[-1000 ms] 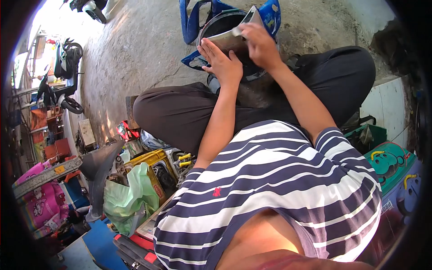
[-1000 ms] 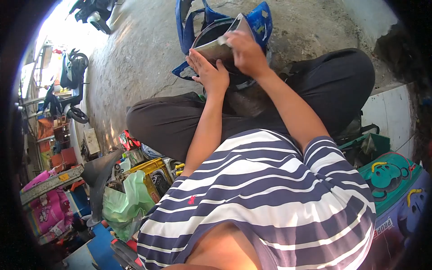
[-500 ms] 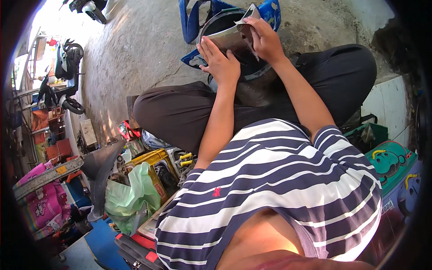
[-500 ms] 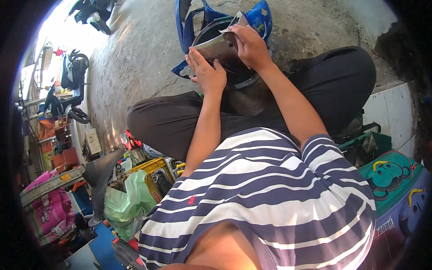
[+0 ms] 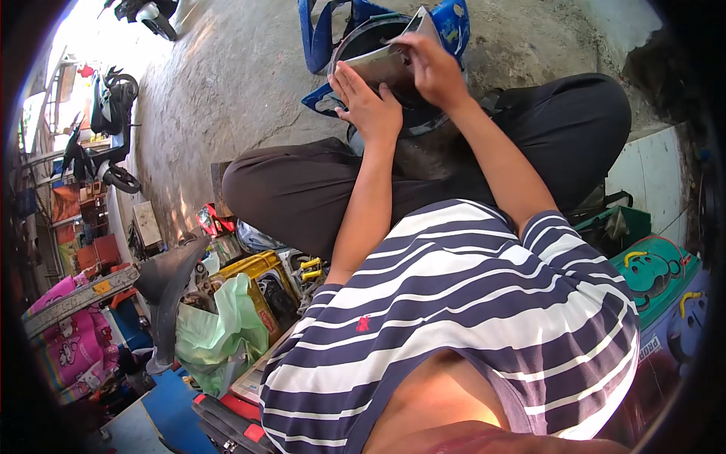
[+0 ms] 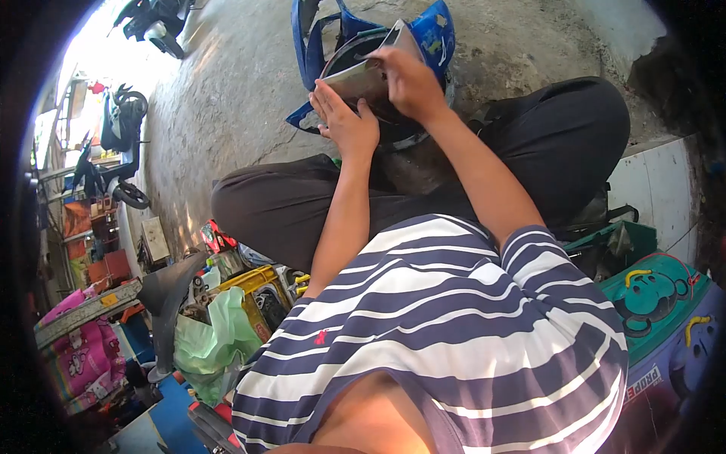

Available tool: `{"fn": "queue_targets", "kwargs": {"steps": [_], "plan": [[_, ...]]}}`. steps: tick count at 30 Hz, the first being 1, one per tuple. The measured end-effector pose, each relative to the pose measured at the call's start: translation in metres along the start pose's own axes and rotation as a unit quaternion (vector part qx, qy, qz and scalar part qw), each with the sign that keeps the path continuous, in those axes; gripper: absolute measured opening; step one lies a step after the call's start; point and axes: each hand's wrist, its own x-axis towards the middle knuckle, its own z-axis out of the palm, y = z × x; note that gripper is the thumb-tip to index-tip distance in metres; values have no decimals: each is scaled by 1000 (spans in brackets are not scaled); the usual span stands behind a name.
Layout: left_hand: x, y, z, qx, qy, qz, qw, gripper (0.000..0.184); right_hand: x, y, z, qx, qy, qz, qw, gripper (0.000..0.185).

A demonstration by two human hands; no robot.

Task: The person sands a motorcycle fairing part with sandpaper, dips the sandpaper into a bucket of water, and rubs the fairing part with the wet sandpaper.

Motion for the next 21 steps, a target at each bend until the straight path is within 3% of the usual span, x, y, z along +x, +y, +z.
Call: {"fn": "queue_targets", "kwargs": {"steps": [3, 6, 10, 14, 18, 19, 21], "plan": [[0, -3, -4, 27, -8, -7, 1000, 101, 3, 3, 4, -18, 38, 9, 999, 31], [-2, 1, -3, 26, -10, -11, 1000, 102, -1, -8, 3, -22, -3, -50, 999, 30], [0, -1, -5, 36, -18, -9, 999, 101, 10, -3, -7, 33, 10, 86, 996, 30], [-1, 0, 1, 15, -7, -4, 1000, 102, -3, -9, 7, -24, -33, -69, 997, 29], [-1, -4, -6, 13, -15, -6, 1000, 103, 9, 0, -4, 40, 3, 111, 993, 30], [-1, -5, -5, 12, -14, -5, 1000, 102, 10, -4, -1, -6, 25, 25, 999, 27], [-2, -2, -1, 1, -5, 0, 1000, 102, 4, -12, 6, -3, -3, -23, 1000, 26]]}}
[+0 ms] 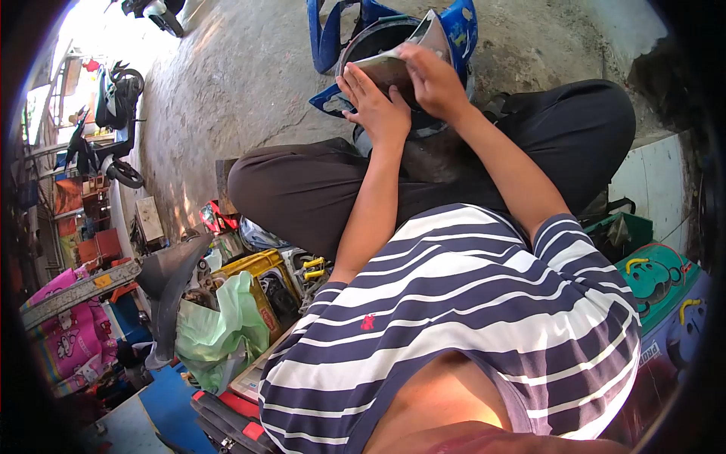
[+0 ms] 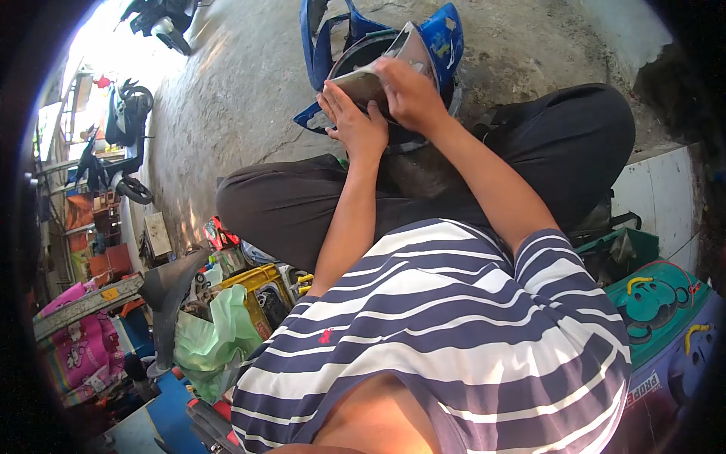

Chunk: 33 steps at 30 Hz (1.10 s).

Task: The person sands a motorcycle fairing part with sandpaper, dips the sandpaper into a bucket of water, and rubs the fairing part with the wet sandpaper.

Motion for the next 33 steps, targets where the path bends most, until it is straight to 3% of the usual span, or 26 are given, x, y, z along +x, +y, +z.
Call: {"fn": "queue_targets", "kwargs": {"steps": [2, 5, 9, 10, 13, 18, 22, 26, 30, 33], "plan": [[0, 1, 1, 4, 2, 2, 1000, 102, -4, 3, -1, -1, -16, 8, 1000, 24], [0, -1, -2, 18, -8, -6, 1000, 102, 4, 10, -9, 82, 10, 196, 977, 26], [-1, 3, -1, 13, -7, -9, 1000, 102, -3, -4, -2, -10, -1, -17, 1000, 25], [-1, 3, 0, 13, -4, -6, 1000, 102, -1, -2, -5, 1, -10, -7, 1000, 24], [0, 1, -2, 10, -18, -13, 1000, 103, 10, -4, -17, 35, 24, 151, 988, 26], [0, 5, 2, 6, -4, -10, 1000, 104, -9, -6, 2, -8, 19, -35, 999, 26], [-1, 1, -3, 22, -21, -15, 999, 105, 4, 6, -15, 27, 20, 152, 988, 29], [2, 3, 0, 24, -19, -16, 999, 106, -6, 7, -7, -26, 21, 16, 999, 25], [1, 3, -2, 25, -21, -10, 999, 106, 0, 17, -14, 41, 43, 75, 995, 32], [0, 3, -1, 16, -16, -12, 1000, 107, -4, 11, -9, 16, 23, 24, 999, 34]]}}
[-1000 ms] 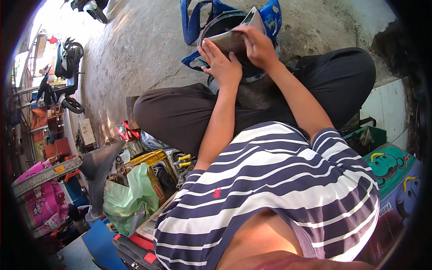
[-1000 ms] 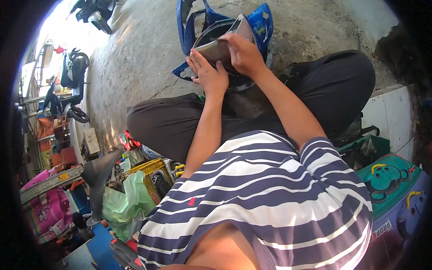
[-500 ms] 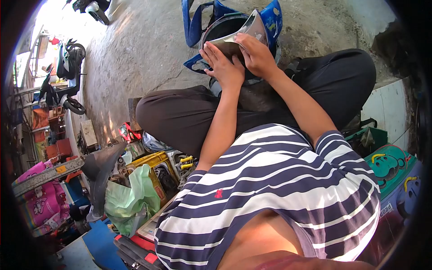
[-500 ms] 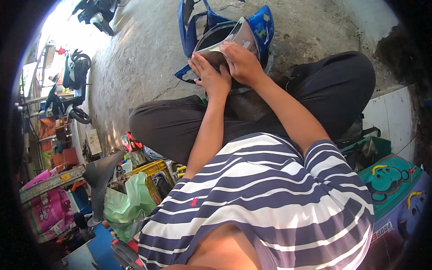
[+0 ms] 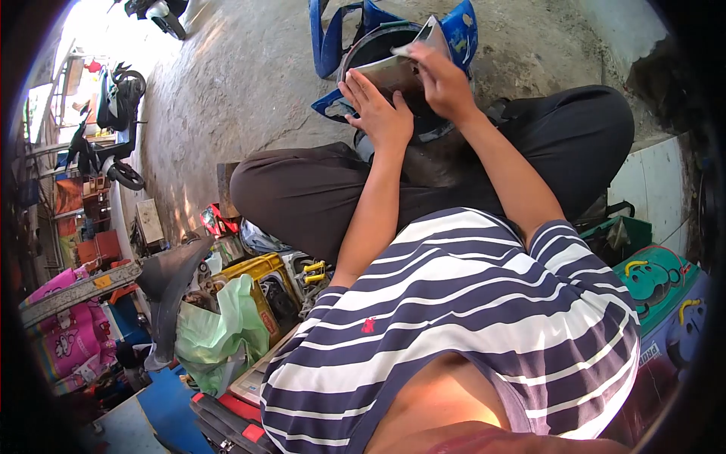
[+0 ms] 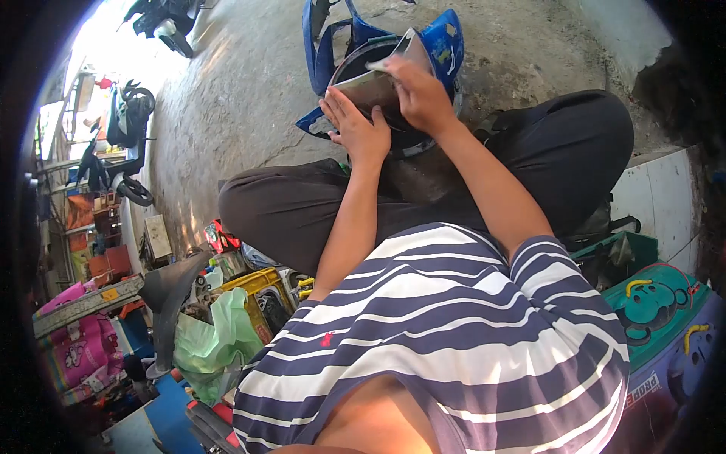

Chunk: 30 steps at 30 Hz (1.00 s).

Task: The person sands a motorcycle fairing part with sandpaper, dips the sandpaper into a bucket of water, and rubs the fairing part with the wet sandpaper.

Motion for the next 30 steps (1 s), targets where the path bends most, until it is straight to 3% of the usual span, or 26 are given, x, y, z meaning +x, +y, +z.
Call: {"fn": "queue_targets", "kwargs": {"steps": [1, 5, 9, 13, 17, 21, 24, 28, 30], "plan": [[1, 0, 1, 1, 2, 3, 1000, 107, -3, -2, 2, -6, -23, -33, 999, 37], [0, 0, 1, 2, -2, 6, 1000, 106, 8, -2, -10, 19, -6, 44, 999, 31], [-1, 1, 0, -2, -2, 0, 1000, 106, -4, -3, 3, -13, -37, -31, 999, 31], [0, 0, 0, 5, -3, 3, 1000, 106, 2, 3, -5, 16, 5, 46, 999, 30], [2, -2, 1, 2, 0, 3, 1000, 106, -2, -1, 2, -6, -32, -20, 999, 28], [0, -2, 2, 9, -2, 4, 1000, 107, -2, -1, -3, 11, -31, 30, 999, 27], [1, -3, 0, 0, -7, 3, 1000, 107, 4, -1, 1, -6, 8, 14, 1000, 27], [-1, 1, 3, -3, 6, 6, 1000, 108, -1, -10, 0, -3, -19, -27, 999, 23], [-1, 1, 3, -3, -1, 7, 1000, 108, 1, -1, -5, -9, 6, 28, 1000, 23]]}}
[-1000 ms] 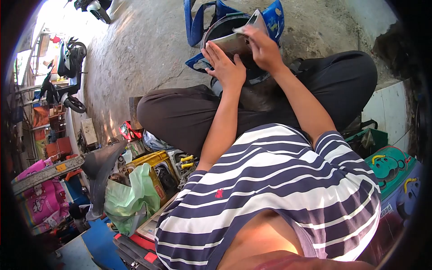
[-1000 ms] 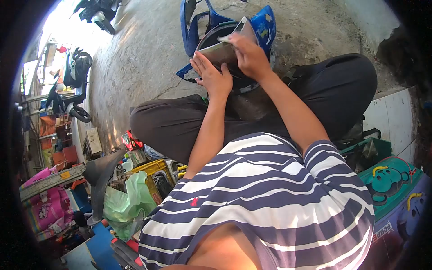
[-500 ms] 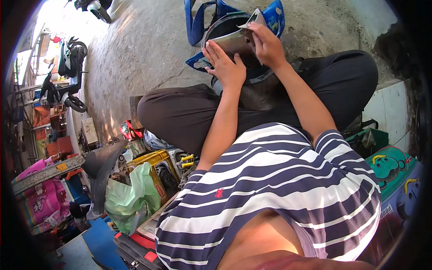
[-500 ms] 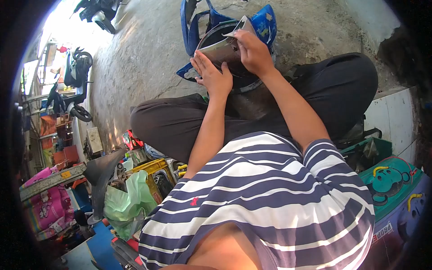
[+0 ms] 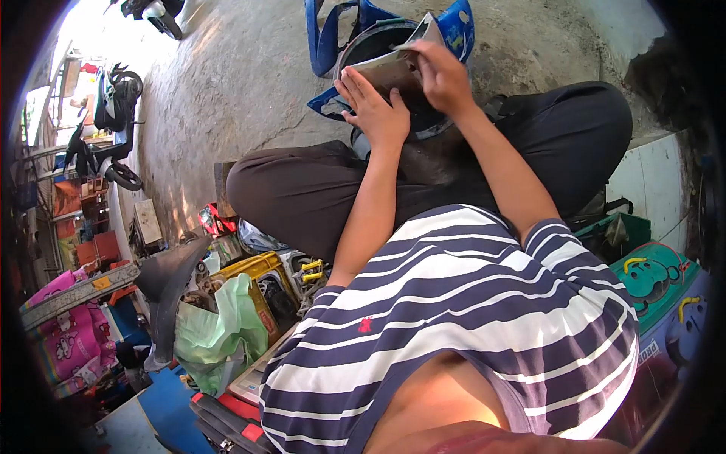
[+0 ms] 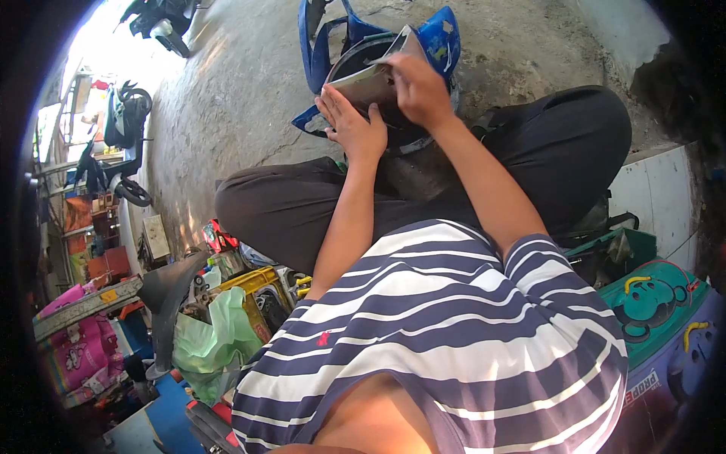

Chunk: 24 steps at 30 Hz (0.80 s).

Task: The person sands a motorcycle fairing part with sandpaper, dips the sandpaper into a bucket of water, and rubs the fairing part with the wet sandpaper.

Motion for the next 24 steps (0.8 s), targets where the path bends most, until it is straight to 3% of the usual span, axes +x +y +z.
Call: {"fn": "queue_targets", "kwargs": {"steps": [2, 3, 7, 11, 15, 19, 24], "plan": [[1, -6, -4, 3, 0, -2, 1000, 109, 7, 2, -4, -21, 19, 26, 999, 23], [2, -6, -3, 0, 2, -1, 1000, 109, 5, 0, 0, -38, 28, -32, 998, 21], [0, 0, 1, -14, 6, -5, 1000, 109, -7, -9, 5, -17, -2, -43, 999, 18], [0, -4, -3, -7, -9, -3, 1000, 110, 3, 4, 2, -135, 72, -46, 987, 22], [-1, 0, 1, -10, -2, -6, 1000, 110, -10, -11, 9, -83, 9, -60, 995, 25], [1, -3, -2, -5, -4, -3, 1000, 111, 2, 3, 2, -105, 61, -57, 991, 26], [0, 1, -1, -10, 4, -6, 1000, 111, -8, -8, 7, -97, 22, -57, 993, 23]]}}
